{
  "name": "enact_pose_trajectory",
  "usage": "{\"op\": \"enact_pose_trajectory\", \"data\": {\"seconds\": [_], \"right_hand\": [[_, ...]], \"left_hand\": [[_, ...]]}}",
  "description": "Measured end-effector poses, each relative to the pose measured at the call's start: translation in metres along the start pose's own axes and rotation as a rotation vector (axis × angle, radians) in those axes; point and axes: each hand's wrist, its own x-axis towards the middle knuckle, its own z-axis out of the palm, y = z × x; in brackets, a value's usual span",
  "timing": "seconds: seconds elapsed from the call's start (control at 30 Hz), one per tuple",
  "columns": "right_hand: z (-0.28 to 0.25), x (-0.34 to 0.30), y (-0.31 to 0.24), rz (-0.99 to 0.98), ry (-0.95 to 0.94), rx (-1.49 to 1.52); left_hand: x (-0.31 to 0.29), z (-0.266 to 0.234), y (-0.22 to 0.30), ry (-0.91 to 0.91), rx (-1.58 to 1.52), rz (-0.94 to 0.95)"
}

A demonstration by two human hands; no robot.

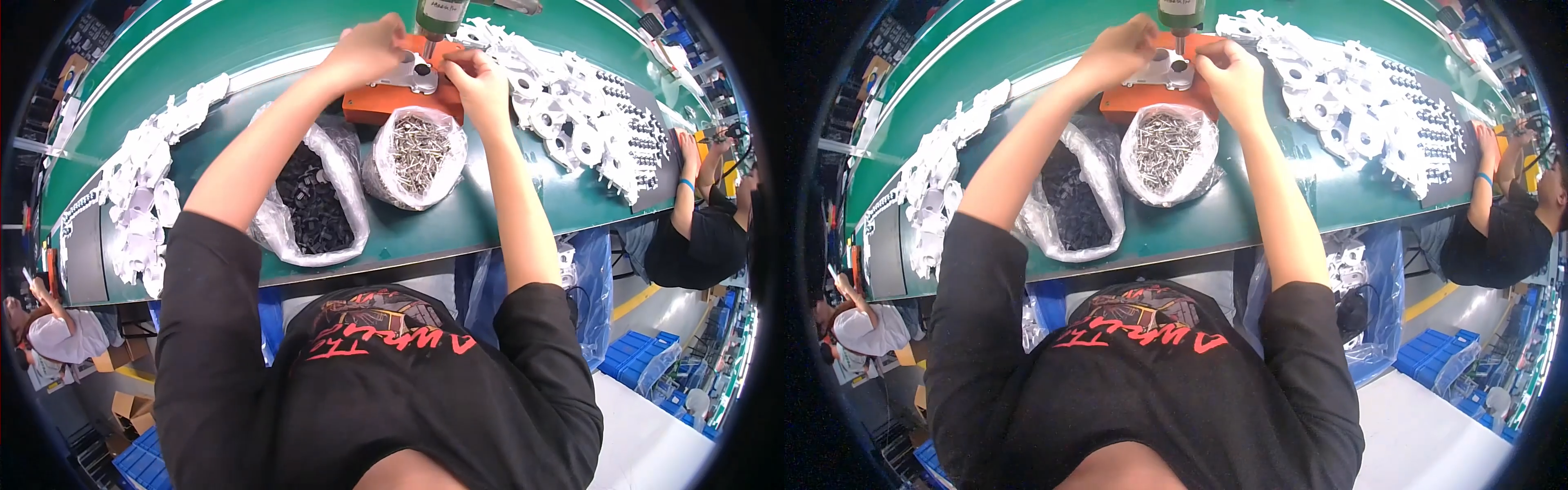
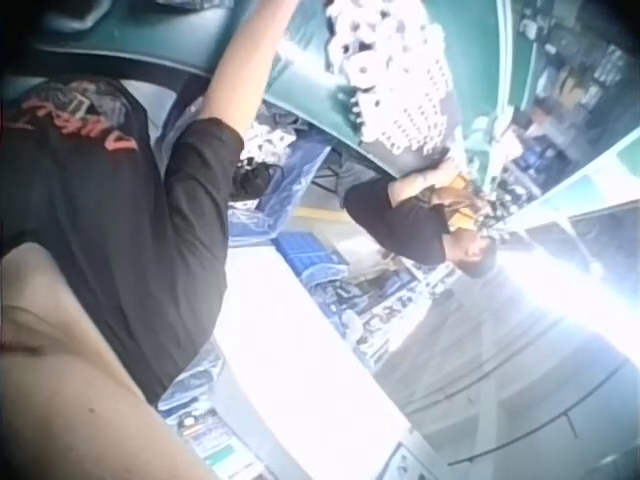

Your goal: Assembling small white plastic components using a pneumatic riveting machine on a factory production line.

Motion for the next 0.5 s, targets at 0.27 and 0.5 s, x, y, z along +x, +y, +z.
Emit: {"op": "enact_pose_trajectory", "data": {"seconds": [0.27, 0.5], "right_hand": [[0.013, 0.007, -0.004, -0.085, -0.052, -0.112], [0.015, 0.010, -0.001, -0.040, -0.068, -0.169]], "left_hand": [[-0.054, 0.029, -0.022, 0.234, 0.094, 0.327], [-0.055, 0.031, -0.021, 0.160, 0.220, 0.266]]}}
